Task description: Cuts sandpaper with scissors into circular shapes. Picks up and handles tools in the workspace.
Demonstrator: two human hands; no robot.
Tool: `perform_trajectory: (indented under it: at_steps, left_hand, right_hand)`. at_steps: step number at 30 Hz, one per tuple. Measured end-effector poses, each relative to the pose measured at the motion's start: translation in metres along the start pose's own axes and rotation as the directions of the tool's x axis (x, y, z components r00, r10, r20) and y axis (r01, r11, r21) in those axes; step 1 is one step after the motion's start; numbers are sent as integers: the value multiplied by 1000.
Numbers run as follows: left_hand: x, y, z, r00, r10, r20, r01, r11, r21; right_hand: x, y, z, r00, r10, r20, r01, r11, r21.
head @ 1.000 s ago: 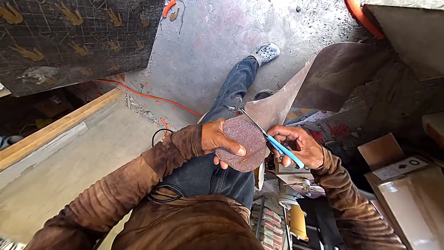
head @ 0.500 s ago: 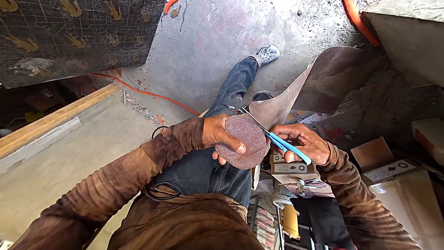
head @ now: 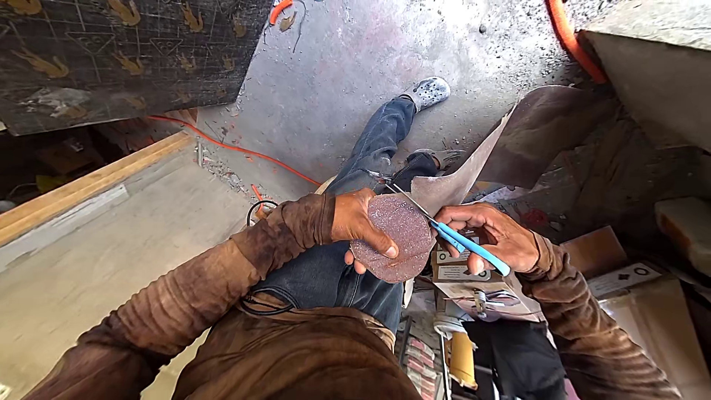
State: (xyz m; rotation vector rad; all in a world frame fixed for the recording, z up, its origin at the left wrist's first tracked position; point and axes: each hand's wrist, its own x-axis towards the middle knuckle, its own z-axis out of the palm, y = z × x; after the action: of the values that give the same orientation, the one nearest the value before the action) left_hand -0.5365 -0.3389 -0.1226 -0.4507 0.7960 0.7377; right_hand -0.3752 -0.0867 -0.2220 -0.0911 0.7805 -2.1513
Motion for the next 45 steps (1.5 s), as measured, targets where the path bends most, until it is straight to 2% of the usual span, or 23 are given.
perform_trajectory:
  at_steps: [7,11,16,26,36,42,45]
  left_hand:
    - [3,-7,-5,998,18,64,-16,999,-35]
    - [4,-12,-9,994,44,101,-39,998,-52]
    - [0,-13,-6,989,46,141,-44,999,-19]
    - [-1,-13,-9,993,8,114,-9,1000,7]
    - [-6,-8,-8,987,-14,157,5,999,54]
    - [-7,-10,-13,984,-5,175,0,1000,25]
    - [-9,-6,-14,987,-30,158,20,998,61]
  right_hand:
    - [-8,9,4,995,-40,-92,45,998,49]
    - [-6,10,8,994,-38,-107,40,999,12]
    - [0,1,12,998,-19,-64,14,997,-77]
    - [-4,7,15,994,-26,-102,26,1000,-4]
    - [3,-14,12,1000,29,-11,-30,995,-97]
    - [2,5,25,992,-41,-117,41,999,-5]
    - [4,11,28,994,-59,-92,66,995,75]
